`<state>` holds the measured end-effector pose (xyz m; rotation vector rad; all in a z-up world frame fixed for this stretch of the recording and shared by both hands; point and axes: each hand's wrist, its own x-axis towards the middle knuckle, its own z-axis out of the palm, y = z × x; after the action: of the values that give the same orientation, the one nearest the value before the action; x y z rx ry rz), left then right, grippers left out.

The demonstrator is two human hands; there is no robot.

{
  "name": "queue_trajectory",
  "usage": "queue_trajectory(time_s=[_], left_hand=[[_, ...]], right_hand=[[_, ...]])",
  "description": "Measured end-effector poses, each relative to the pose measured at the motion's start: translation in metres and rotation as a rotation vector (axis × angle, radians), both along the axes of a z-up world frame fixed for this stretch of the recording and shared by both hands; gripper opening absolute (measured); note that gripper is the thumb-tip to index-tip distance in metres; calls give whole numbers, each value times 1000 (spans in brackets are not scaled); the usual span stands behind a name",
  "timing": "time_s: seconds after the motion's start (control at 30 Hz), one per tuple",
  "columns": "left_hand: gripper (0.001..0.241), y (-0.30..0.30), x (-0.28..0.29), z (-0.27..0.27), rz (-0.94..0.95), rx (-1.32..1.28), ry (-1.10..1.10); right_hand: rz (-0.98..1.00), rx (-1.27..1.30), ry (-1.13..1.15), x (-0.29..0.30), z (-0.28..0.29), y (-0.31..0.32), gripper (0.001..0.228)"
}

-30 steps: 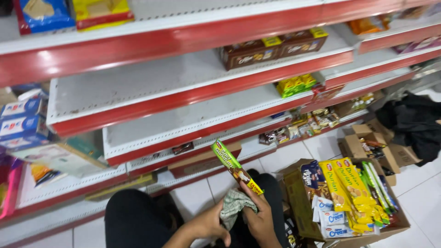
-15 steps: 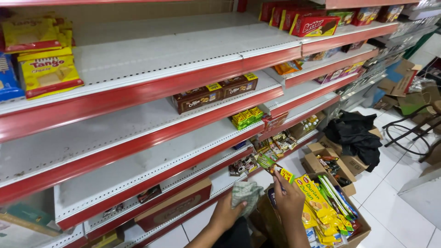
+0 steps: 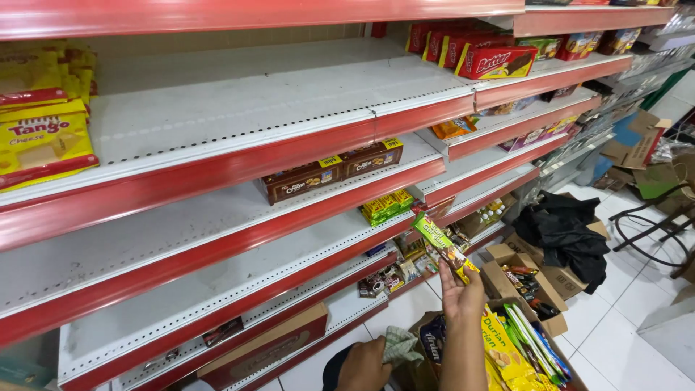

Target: Wipe store shelves and organize snack products using a cloth.

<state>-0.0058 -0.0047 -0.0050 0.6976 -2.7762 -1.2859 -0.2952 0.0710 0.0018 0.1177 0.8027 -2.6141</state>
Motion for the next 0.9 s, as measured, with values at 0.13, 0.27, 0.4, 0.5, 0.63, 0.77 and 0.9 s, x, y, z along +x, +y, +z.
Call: queue_trajectory(time_s=[0.13, 0.27, 0.4, 0.5, 0.63, 0.77, 0.9], left_hand=[[33, -6, -13, -11, -27, 8, -35], [39, -13, -30, -37, -105, -23, -55], [47, -15, -48, -71, -163, -95, -76], [51, -17, -51, -77, -180, -106, -94], [50, -20, -49, -73, -167, -96, -79], [46, -17, -40, -49, -98, -59, -69], [42, -15, -37, -46, -84, -69, -38]], right_hand=[[16, -22, -31, -19, -6, -50, 32], [111, 64, -173, -35, 3, -108, 30], [253, 303, -132, -75, -26, -165, 33], [266, 428, -194, -40, 31, -172, 38], [278, 548, -149, -50, 15, -174, 43], [315, 682, 48, -63, -22, -169, 41], [258, 582, 37, -52, 5, -169, 35]])
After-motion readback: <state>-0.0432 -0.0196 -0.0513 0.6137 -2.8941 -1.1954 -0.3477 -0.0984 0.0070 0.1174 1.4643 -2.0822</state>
